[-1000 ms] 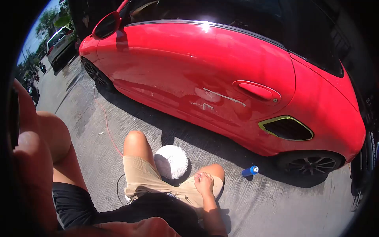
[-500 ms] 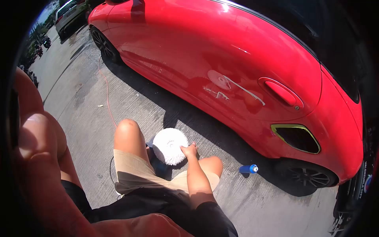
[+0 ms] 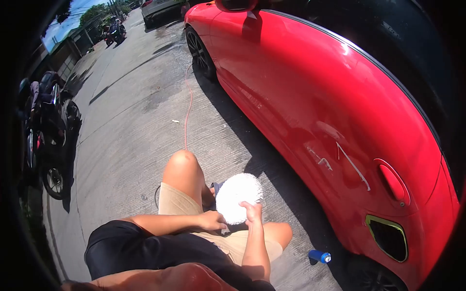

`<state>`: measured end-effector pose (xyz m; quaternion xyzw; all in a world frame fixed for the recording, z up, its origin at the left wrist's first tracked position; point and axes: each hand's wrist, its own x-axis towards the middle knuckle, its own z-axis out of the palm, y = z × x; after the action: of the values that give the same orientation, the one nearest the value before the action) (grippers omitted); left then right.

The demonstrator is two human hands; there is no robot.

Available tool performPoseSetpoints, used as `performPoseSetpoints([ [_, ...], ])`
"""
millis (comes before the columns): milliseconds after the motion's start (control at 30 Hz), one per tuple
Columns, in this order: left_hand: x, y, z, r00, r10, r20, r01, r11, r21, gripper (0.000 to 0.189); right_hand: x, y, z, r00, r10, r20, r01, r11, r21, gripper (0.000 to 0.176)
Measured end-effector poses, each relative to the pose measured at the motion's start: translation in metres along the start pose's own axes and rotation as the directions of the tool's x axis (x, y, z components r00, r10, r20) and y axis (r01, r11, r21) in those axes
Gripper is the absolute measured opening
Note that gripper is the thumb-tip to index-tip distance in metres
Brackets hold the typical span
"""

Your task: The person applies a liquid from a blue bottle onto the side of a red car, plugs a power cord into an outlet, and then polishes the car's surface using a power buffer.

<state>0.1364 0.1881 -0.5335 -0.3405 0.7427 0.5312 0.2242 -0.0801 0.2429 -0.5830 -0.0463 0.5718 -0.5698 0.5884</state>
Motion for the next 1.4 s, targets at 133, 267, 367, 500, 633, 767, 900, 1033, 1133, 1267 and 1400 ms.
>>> performPoseSetpoints([
  [133,-0.02,0.05,0.001,0.954,-0.263,0.143,0.132,0.799,0.586,0.093,-0.077,-0.064,0.058,0.981,-0.169,0.092,0.169,0.986,0.017,0.05],
  [267,-0.027,0.053,0.005,0.984,0.036,-0.175,0.045,0.898,0.438,0.094,-0.127,-0.123,0.079,0.928,-0.339,0.156,0.346,0.938,-0.016,0.056],
  [367,0.027,0.031,-0.008,0.849,0.3,-0.434,-0.049,0.864,0.501,0.106,-0.156,-0.164,0.098,0.883,-0.439,0.164,0.453,0.889,-0.059,0.053],
  [500,0.055,0.081,-0.016,0.819,0.377,-0.433,-0.169,0.879,0.446,0.102,-0.179,-0.18,0.108,0.908,-0.407,0.105,0.419,0.89,-0.178,0.065],
  [633,0.042,0.114,-0.024,0.752,0.382,-0.538,-0.298,0.924,0.239,0.099,-0.191,-0.177,0.113,0.808,-0.537,0.243,0.589,0.731,-0.344,0.07],
  [767,0.004,0.126,-0.025,0.589,0.385,-0.711,-0.559,0.829,-0.014,0.096,-0.204,-0.161,0.086,0.579,-0.713,0.396,0.815,0.492,-0.307,0.058],
  [900,-0.033,0.137,-0.024,0.379,0.42,-0.825,-0.824,0.558,-0.095,0.093,-0.175,-0.16,0.02,0.266,-0.958,0.108,0.948,0.24,-0.208,0.048],
  [1033,-0.05,0.161,-0.05,0.527,0.581,-0.621,-0.823,0.533,-0.199,0.116,-0.139,-0.094,-0.029,0.472,-0.796,0.38,0.87,0.351,-0.346,0.067],
  [1133,-0.072,0.196,-0.085,0.638,0.638,-0.43,-0.767,0.572,-0.289,0.119,-0.061,-0.011,-0.072,0.933,-0.304,0.192,0.11,0.751,0.65,0.068],
  [1267,-0.087,0.239,-0.123,0.516,0.786,-0.341,-0.833,0.365,-0.416,0.112,-0.126,-0.05,-0.014,0.636,-0.771,0.032,0.749,0.606,-0.268,0.042],
  [1400,-0.124,0.263,-0.157,0.505,0.77,-0.39,-0.854,0.38,-0.355,0.043,-0.183,-0.118,0.041,0.559,-0.828,0.033,0.816,0.542,-0.201,0.042],
])
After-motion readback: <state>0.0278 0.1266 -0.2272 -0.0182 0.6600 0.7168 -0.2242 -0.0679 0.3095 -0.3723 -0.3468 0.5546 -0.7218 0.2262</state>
